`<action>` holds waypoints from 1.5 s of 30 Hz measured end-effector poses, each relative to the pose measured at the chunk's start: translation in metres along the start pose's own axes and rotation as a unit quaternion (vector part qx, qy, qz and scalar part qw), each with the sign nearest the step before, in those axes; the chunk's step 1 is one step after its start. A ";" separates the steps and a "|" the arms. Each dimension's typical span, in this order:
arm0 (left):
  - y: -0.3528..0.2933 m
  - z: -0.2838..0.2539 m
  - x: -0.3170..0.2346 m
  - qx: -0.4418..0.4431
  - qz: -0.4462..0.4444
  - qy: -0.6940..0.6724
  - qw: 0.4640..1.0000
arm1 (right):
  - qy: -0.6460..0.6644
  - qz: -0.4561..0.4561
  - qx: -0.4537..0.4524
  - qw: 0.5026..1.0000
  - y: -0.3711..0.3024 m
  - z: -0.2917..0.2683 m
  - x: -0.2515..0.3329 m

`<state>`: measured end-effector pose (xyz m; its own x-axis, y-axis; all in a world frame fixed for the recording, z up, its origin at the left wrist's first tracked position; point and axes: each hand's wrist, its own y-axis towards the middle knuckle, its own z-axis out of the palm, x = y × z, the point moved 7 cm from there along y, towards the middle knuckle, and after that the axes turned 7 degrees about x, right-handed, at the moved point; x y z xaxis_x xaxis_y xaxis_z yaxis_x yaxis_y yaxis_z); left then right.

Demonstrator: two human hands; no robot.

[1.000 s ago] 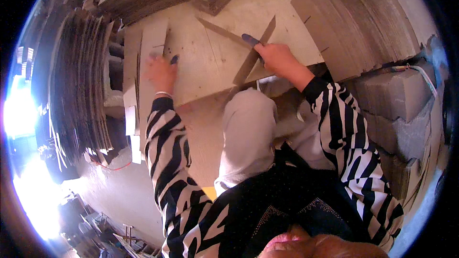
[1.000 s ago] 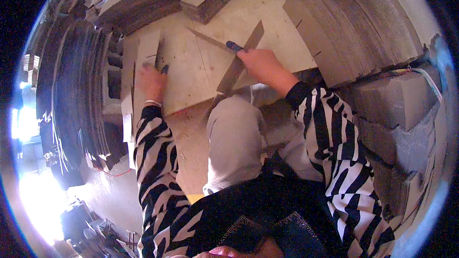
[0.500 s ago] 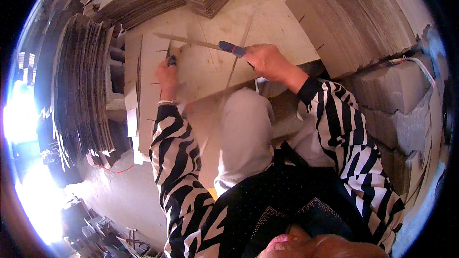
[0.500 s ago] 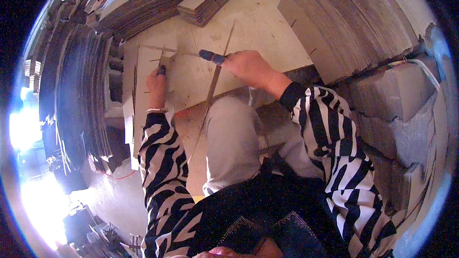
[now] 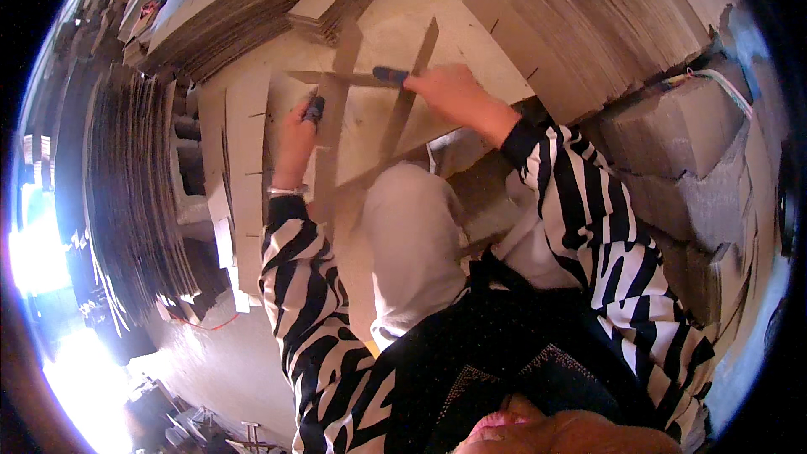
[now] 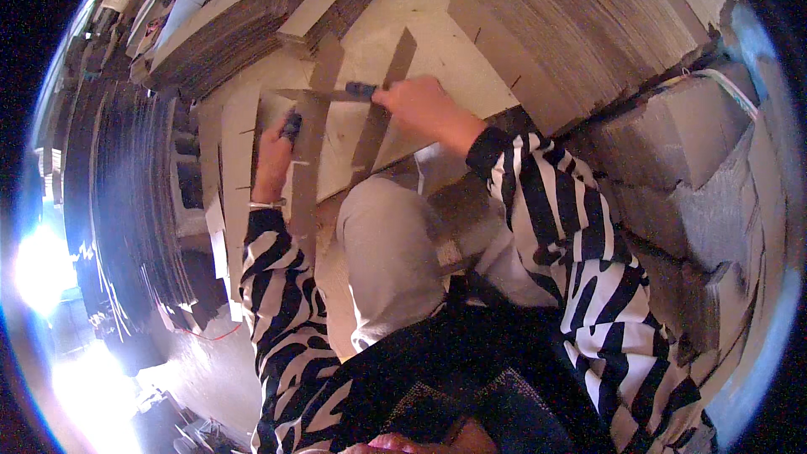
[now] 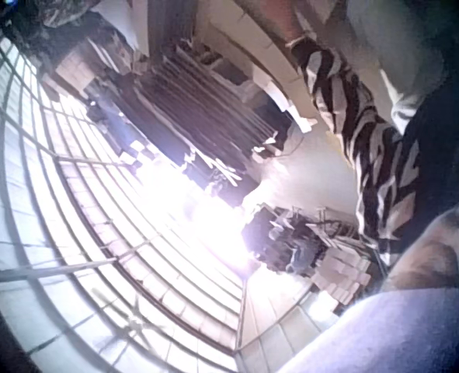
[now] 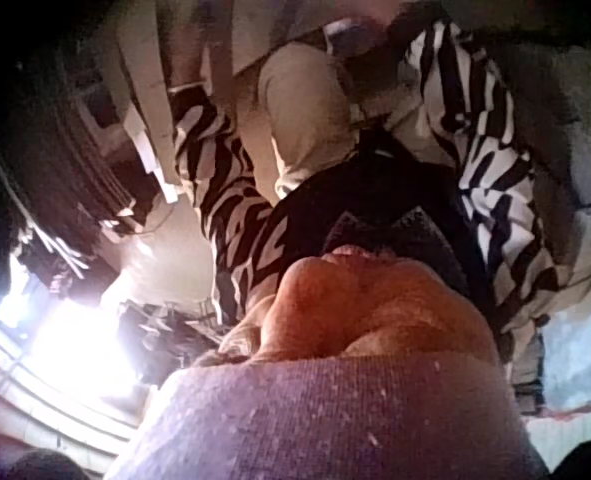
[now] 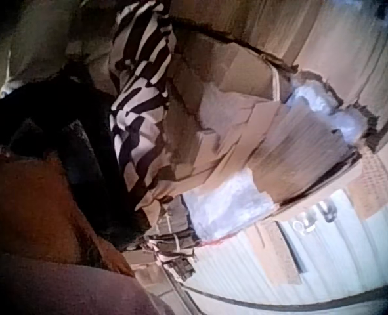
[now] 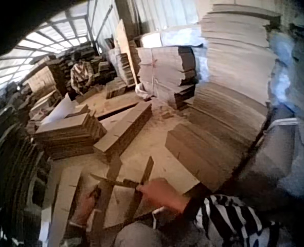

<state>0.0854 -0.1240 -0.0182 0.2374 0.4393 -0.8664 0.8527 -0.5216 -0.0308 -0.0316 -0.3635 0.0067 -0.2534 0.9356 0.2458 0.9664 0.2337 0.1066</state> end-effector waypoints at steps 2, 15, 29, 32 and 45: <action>-0.011 -0.008 -0.028 0.042 -0.064 0.015 0.997 | -0.002 0.025 -0.029 0.999 0.018 -0.002 -0.015; -0.240 -0.010 0.053 -0.307 -0.050 -0.091 0.946 | -0.071 0.274 -0.090 0.955 -0.127 -0.070 -0.135; -0.075 -0.012 0.022 -0.025 -0.117 0.317 0.941 | -0.016 0.167 -0.268 0.949 -0.143 -0.130 -0.083; -0.067 -0.029 0.025 -0.035 -0.047 0.240 0.969 | 0.078 0.101 -0.211 0.969 -0.104 -0.127 -0.024; -0.054 -0.006 -0.002 -0.084 -0.068 0.342 0.934 | 0.131 -0.001 -0.034 0.991 -0.028 -0.057 0.062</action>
<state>0.0420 -0.0927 -0.0118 0.3141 0.8871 -0.3382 0.9438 -0.3304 0.0100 -0.0768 -0.3266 0.0738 -0.2655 0.8322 0.4868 0.9633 0.2085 0.1691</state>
